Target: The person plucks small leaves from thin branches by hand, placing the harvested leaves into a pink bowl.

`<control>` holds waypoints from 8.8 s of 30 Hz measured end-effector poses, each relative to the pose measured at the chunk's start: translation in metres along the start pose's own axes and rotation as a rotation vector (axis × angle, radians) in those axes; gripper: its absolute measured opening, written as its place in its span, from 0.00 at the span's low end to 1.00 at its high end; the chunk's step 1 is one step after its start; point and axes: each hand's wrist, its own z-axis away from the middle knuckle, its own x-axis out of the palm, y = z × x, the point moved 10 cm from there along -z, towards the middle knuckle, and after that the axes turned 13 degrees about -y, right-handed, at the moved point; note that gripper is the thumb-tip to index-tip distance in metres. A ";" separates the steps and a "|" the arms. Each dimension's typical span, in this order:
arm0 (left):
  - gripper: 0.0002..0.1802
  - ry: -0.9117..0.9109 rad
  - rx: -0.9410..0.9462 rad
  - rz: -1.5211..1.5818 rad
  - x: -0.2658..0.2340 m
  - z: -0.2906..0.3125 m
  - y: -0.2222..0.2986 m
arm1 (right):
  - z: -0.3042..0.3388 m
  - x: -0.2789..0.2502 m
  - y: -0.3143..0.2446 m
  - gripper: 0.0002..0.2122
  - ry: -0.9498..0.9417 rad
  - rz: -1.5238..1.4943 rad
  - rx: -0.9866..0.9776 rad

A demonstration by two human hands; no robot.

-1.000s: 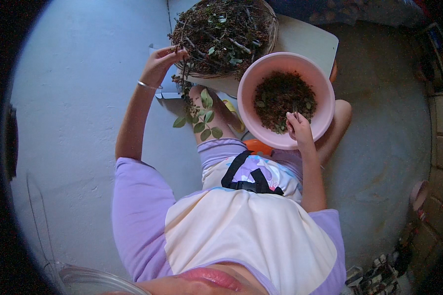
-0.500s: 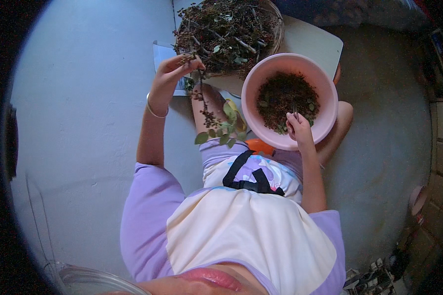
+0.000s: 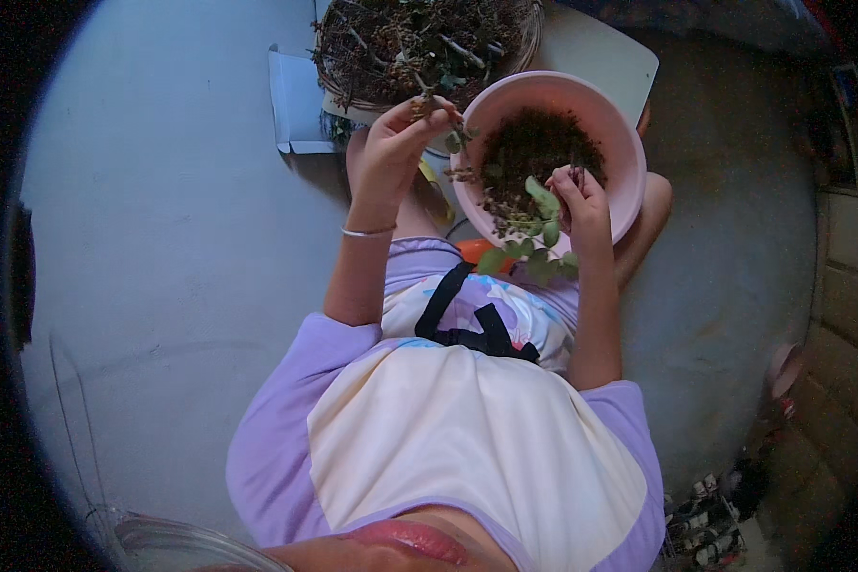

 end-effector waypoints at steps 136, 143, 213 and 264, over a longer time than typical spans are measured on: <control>0.04 0.062 0.320 -0.721 0.037 0.001 0.031 | 0.058 0.064 -0.127 0.14 0.124 1.166 -0.406; 0.04 0.163 0.326 -0.558 0.033 0.007 0.038 | 0.058 0.075 -0.132 0.13 0.147 1.192 -0.392; 0.07 0.298 0.366 -0.440 0.028 0.018 0.047 | 0.046 0.094 -0.130 0.16 0.387 1.207 -0.516; 0.07 0.250 0.274 -0.646 0.038 0.015 0.038 | 0.036 0.069 -0.118 0.13 0.319 0.887 -0.411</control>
